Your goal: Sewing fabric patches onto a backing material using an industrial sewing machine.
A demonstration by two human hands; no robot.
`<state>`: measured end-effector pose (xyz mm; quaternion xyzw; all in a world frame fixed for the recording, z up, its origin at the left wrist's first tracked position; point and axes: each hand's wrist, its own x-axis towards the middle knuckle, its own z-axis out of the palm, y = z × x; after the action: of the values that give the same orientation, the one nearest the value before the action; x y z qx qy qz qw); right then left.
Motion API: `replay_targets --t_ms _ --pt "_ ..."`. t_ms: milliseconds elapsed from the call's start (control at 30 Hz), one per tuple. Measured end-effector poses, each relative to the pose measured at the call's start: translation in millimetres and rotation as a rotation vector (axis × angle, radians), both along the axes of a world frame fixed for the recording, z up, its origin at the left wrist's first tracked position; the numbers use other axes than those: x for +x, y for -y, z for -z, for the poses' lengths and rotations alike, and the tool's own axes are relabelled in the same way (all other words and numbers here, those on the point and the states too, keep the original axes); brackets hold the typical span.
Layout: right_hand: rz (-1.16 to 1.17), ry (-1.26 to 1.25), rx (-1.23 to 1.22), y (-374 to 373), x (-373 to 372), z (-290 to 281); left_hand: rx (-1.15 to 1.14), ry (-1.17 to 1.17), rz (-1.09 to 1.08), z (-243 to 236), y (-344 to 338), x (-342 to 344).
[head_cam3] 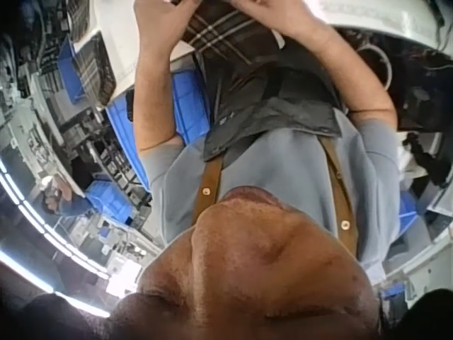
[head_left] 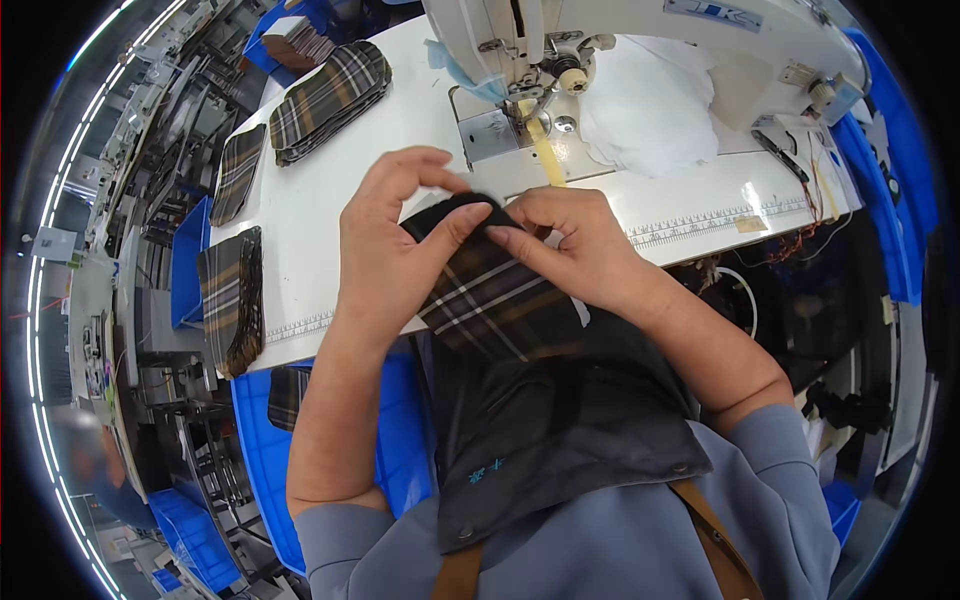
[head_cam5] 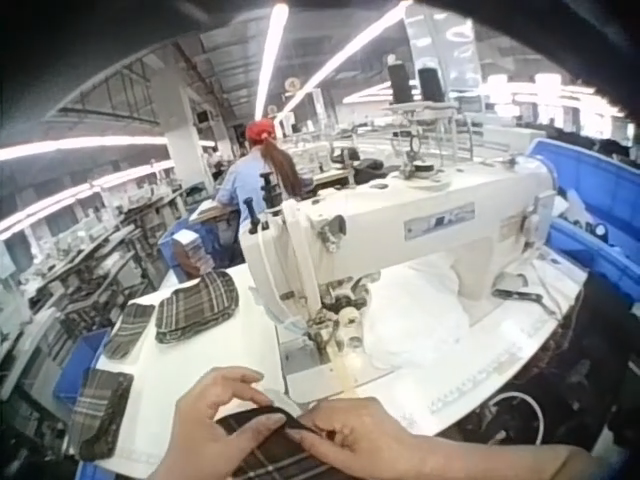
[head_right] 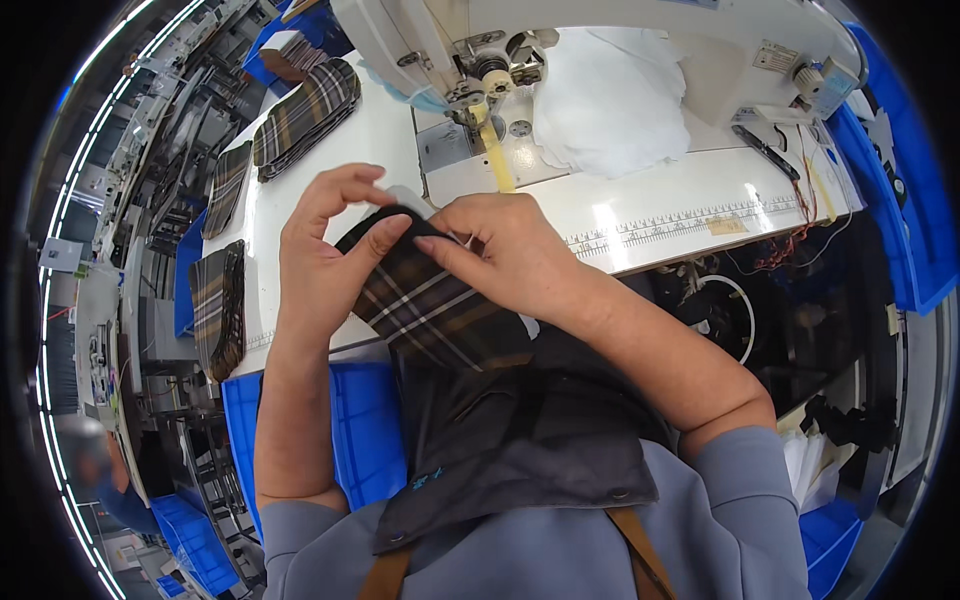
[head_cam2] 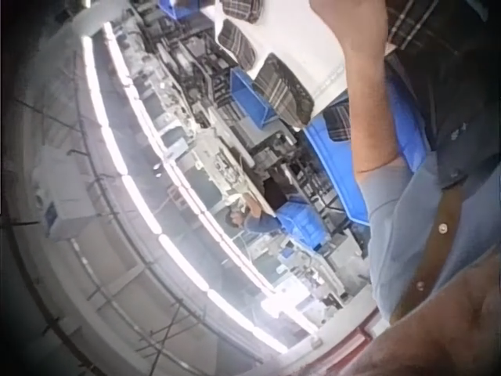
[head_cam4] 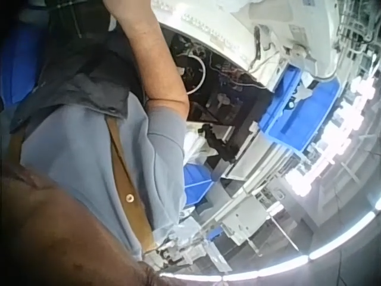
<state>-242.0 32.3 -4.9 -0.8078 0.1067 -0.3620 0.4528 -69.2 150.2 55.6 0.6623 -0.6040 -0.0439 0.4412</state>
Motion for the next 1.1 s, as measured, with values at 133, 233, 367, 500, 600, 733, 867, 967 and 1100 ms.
replay_targets --t_ms 133,233,367,500,600,733,867,967,1100 --pt "-0.025 0.081 -0.118 -1.6 1.8 0.5 0.099 -0.188 0.046 1.0 -2.0 3.7" --pt "-0.048 0.065 -0.065 -0.9 -0.3 -0.4 0.181 -0.429 0.048 -2.1 -7.2 6.8" --pt "-0.014 0.202 -0.061 -1.5 2.6 2.6 0.114 -0.499 0.043 -3.1 -9.8 2.6" --pt "-0.001 0.133 0.174 -4.3 0.6 -1.7 0.089 -0.494 0.022 -2.7 -13.4 2.9" --pt "-0.018 0.099 0.291 -2.7 0.6 0.4 0.111 -0.522 0.005 -3.9 -13.3 1.8" --pt "-0.044 0.105 0.352 -2.7 1.6 2.0 0.127 -0.555 -0.006 -4.7 -15.6 2.0" --pt "-0.047 0.116 0.366 -4.5 2.2 0.4 0.145 -0.577 -0.023 -6.2 -16.9 3.1" --pt "-0.045 0.096 0.379 -4.5 2.5 -0.4 0.133 -0.557 -0.015 -6.9 -17.3 2.5" --pt "-0.049 0.115 0.379 -5.4 3.9 0.5 0.14 -0.59 -0.022 -7.9 -17.3 3.1"
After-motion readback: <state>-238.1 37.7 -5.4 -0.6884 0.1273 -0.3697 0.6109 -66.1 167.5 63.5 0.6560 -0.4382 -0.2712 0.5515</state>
